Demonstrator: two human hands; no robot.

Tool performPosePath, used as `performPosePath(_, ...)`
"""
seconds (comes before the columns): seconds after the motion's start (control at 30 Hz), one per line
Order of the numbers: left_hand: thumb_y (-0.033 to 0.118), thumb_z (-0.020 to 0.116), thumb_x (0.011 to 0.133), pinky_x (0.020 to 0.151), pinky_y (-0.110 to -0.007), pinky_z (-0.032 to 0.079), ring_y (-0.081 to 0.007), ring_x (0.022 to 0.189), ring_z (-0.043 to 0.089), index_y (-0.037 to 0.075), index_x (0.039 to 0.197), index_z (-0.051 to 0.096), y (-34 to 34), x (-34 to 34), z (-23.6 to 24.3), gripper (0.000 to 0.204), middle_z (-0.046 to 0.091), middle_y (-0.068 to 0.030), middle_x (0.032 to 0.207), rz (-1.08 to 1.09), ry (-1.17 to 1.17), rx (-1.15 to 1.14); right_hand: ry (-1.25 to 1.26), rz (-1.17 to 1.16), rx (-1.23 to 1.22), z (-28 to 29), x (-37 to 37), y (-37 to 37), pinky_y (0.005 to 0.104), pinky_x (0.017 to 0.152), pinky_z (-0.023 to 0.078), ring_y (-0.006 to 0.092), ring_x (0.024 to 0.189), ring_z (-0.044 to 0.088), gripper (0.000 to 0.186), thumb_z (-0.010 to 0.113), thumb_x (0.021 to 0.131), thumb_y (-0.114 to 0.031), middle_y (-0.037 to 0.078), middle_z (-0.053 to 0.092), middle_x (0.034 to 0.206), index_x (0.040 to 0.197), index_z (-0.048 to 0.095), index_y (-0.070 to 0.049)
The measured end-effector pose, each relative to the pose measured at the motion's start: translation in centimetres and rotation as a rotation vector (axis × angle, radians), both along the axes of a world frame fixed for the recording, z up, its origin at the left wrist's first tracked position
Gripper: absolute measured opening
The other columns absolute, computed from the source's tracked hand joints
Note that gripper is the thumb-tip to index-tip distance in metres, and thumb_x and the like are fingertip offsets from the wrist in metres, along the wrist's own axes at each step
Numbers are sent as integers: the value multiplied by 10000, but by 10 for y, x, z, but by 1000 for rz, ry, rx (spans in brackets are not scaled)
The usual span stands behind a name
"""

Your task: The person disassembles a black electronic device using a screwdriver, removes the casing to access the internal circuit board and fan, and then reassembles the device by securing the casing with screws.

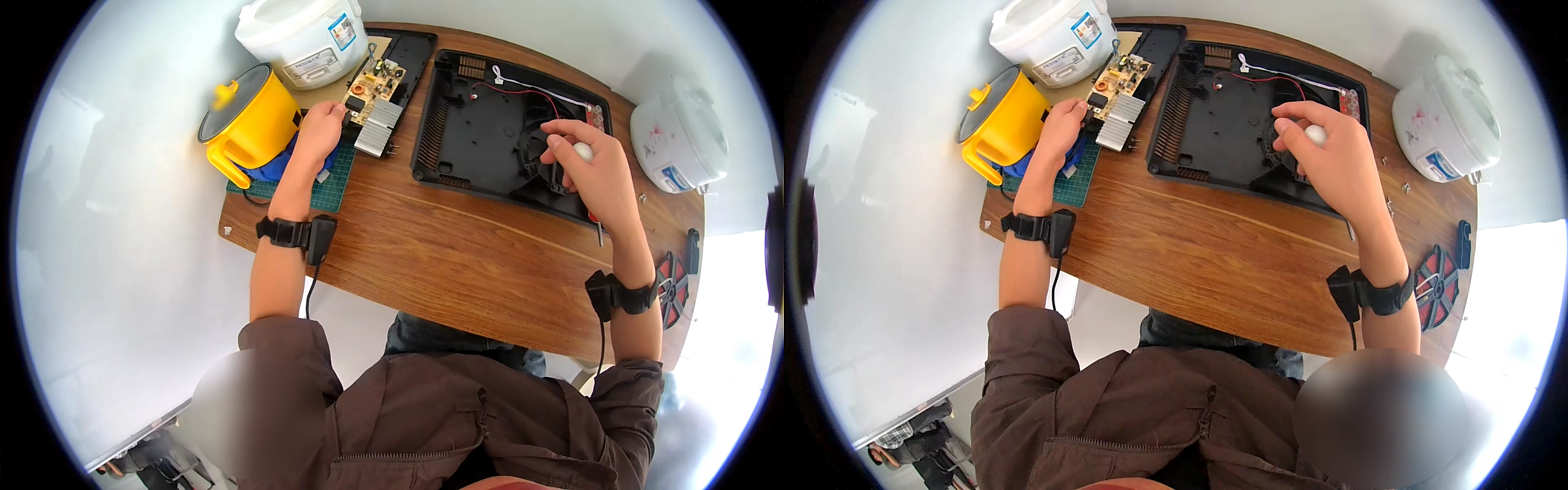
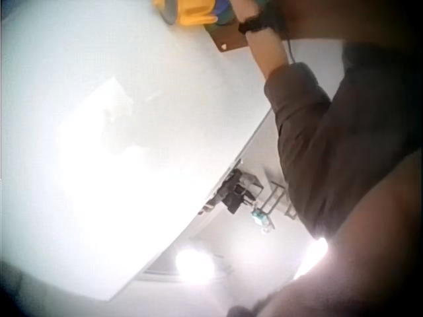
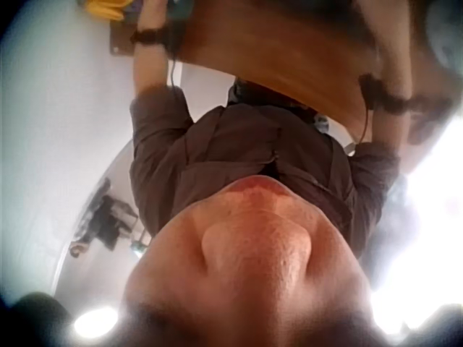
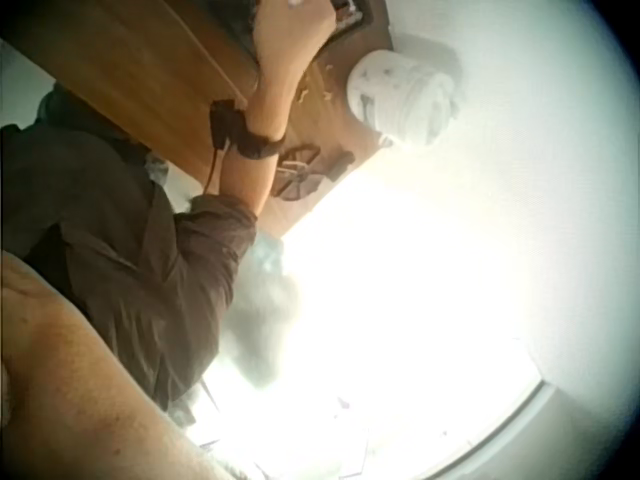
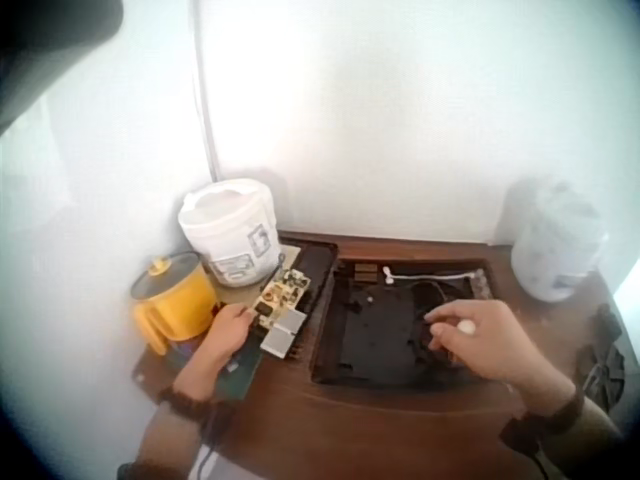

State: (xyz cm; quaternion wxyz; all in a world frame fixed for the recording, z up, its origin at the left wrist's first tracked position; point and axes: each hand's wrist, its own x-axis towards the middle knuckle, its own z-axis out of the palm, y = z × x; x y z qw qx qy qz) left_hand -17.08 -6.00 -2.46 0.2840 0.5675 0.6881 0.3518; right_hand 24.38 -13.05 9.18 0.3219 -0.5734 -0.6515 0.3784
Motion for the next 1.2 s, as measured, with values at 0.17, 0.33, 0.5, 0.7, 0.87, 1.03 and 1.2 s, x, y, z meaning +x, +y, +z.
performPosePath(0.17, 287, 495, 1049, 877, -505, 515, -450, 975, 674, -71, 1060, 685, 3, 13, 6, 405, 706, -297, 1006, 17, 430, 24, 45, -56, 24, 5, 13, -8, 234, 577, 476, 58, 603, 549, 273, 660, 977, -222, 11, 730, 820, 1173, 747, -53)
performPosePath(0.33, 289, 487, 1047, 888, -539, 528, -483, 955, 669, -65, 972, 691, 0, 26, 12, 416, 698, -326, 998, -64, 795, 53, 125, -166, 57, 5, 32, -13, 202, 527, 436, 37, 605, 544, 252, 644, 988, -211, 5, 714, 825, 1154, 754, -56)
performPosePath(0.5, 267, 619, 985, 866, -520, 548, -457, 1002, 646, -55, 1028, 657, -6, 34, 21, 327, 636, -252, 1063, -57, 1040, 182, 240, -193, 190, 4, 58, -11, 205, 546, 440, 41, 591, 546, 253, 635, 1004, -189, 35, 711, 826, 1141, 743, -6)
performPosePath(0.7, 34, 617, 894, 869, -505, 505, -460, 1024, 577, -33, 1042, 535, 0, 51, 33, 182, 543, -268, 1076, -138, 890, 399, 547, -320, 447, 7, 103, -6, 219, 548, 438, 49, 647, 563, 271, 628, 1027, -206, 35, 695, 826, 1101, 733, 32)
performPosePath(0.87, -44, 481, 916, 915, -418, 496, -333, 994, 607, -7, 1078, 543, 1, 114, 68, 178, 582, -188, 1047, -380, 438, 341, 772, -424, 650, 21, 158, 0, 246, 728, 513, 150, 783, 648, 307, 649, 1019, -180, 69, 678, 843, 1171, 685, 84)
performPosePath(1.03, -80, 417, 915, 922, -345, 502, -234, 982, 621, 2, 1072, 569, -11, 246, 97, 234, 616, -125, 1003, -808, 110, 225, 882, -589, 848, 44, 187, -7, 241, 561, 429, 102, 632, 535, 296, 642, 1007, -224, 31, 599, 764, 1154, 617, 31)
performPosePath(1.2, -68, 417, 945, 783, -283, 520, -128, 842, 596, 17, 1101, 610, -17, 364, 91, 262, 634, -49, 985, -1139, 6, 115, 969, -622, 1003, 43, 222, -8, 233, 572, 439, 102, 642, 528, 315, 649, 999, -197, 29, 598, 790, 1196, 607, 45)
